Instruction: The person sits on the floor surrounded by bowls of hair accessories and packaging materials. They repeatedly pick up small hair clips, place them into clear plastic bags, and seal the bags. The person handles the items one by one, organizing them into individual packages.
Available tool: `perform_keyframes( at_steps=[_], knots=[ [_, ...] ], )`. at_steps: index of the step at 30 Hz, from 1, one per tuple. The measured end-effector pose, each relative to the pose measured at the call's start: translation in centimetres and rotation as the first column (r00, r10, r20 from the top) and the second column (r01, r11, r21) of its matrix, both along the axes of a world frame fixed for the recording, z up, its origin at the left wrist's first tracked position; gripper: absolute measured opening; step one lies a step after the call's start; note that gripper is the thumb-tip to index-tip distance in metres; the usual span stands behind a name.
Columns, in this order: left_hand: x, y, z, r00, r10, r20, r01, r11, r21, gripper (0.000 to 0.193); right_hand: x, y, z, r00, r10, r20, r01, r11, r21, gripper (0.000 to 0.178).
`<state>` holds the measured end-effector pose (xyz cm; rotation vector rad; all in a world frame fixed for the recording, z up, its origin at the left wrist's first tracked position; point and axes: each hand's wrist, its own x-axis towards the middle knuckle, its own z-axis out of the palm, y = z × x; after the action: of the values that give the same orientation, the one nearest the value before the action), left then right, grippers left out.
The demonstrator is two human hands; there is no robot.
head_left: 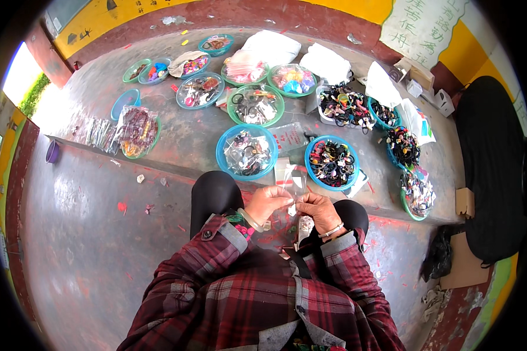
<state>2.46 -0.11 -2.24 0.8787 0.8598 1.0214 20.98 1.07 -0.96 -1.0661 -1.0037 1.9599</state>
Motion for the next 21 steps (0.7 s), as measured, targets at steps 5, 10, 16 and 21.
perform_keyframes(
  at_steps=[5,10,16,21],
  knots=[
    [0.1,0.1,-0.7,0.997,-0.027,0.073,0.036,0.993,-0.114,0.011,-0.1,0.0,0.0,0.996,-0.082,-0.043,0.081,0.996,-0.035,0.003],
    [0.0,0.0,-0.8,0.998,-0.068,-0.012,0.066,0.994,-0.083,0.011,0.1,0.1,-0.5,0.992,-0.098,-0.073,0.099,0.995,0.005,0.005],
    [-0.2,0.1,-1.0,0.997,-0.058,-0.055,0.055,0.997,-0.052,0.014,-0.1,0.0,0.3,0.996,-0.071,-0.050,0.070,0.997,-0.027,0.005],
    [-0.1,0.0,-1.2,0.993,-0.048,-0.108,0.044,0.998,-0.038,0.016,-0.3,-0.1,0.0,0.995,-0.096,0.011,0.096,0.995,0.001,0.009]
  ],
)
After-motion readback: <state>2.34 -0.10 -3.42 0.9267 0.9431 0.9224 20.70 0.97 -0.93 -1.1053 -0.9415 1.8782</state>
